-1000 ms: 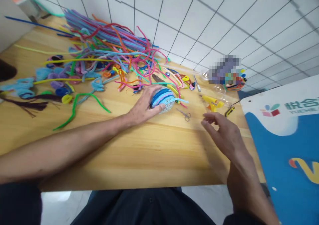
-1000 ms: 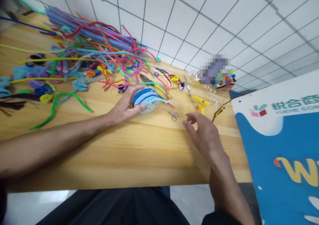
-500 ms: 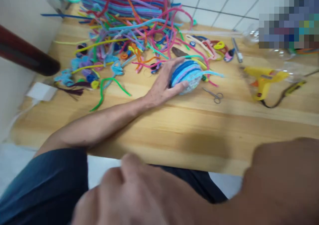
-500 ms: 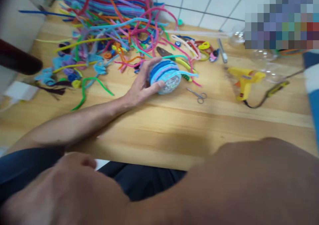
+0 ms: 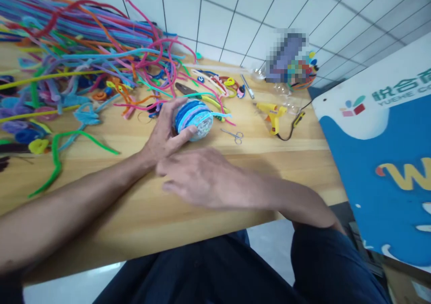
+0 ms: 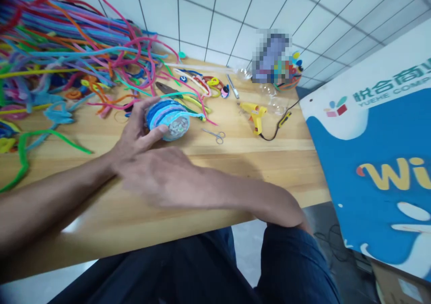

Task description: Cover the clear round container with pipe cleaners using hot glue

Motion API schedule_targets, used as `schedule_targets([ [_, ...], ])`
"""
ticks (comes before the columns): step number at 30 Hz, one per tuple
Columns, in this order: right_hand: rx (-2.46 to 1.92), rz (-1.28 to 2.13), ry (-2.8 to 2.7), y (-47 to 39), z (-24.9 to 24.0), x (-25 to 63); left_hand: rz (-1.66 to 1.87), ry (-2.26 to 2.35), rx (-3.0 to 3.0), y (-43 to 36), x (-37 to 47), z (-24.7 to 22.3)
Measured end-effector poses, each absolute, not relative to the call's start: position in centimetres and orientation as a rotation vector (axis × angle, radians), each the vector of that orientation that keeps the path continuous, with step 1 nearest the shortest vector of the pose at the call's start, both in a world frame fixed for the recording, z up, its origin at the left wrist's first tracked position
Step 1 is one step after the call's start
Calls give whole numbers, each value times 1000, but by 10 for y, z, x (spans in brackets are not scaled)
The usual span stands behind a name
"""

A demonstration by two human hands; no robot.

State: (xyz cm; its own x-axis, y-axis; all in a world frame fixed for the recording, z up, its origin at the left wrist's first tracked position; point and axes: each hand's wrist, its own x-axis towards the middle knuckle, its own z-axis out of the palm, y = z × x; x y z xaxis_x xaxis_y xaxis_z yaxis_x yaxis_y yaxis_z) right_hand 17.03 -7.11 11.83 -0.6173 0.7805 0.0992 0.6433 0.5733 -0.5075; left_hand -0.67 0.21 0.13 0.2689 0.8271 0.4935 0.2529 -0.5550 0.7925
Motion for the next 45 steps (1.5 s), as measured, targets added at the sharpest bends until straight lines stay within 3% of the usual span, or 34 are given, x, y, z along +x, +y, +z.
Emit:
schedule_targets([
  [2,-1056,536,-2575,-57,108,198,1299,951,1991,4,-7,-2],
  [9,-1124,15,-2097,-22,74,270,1288,973,1961,2,-3,-1],
  [24,-1126,-197,-2023,-4,79,248,1344,940,1993,2,4,4],
  [37,-947,-186,-2149,1,69,240,1356,938,1986,0,6,5],
  [45,-1128,53,-2151,-4,71,237,1383,931,2026,1,7,3],
])
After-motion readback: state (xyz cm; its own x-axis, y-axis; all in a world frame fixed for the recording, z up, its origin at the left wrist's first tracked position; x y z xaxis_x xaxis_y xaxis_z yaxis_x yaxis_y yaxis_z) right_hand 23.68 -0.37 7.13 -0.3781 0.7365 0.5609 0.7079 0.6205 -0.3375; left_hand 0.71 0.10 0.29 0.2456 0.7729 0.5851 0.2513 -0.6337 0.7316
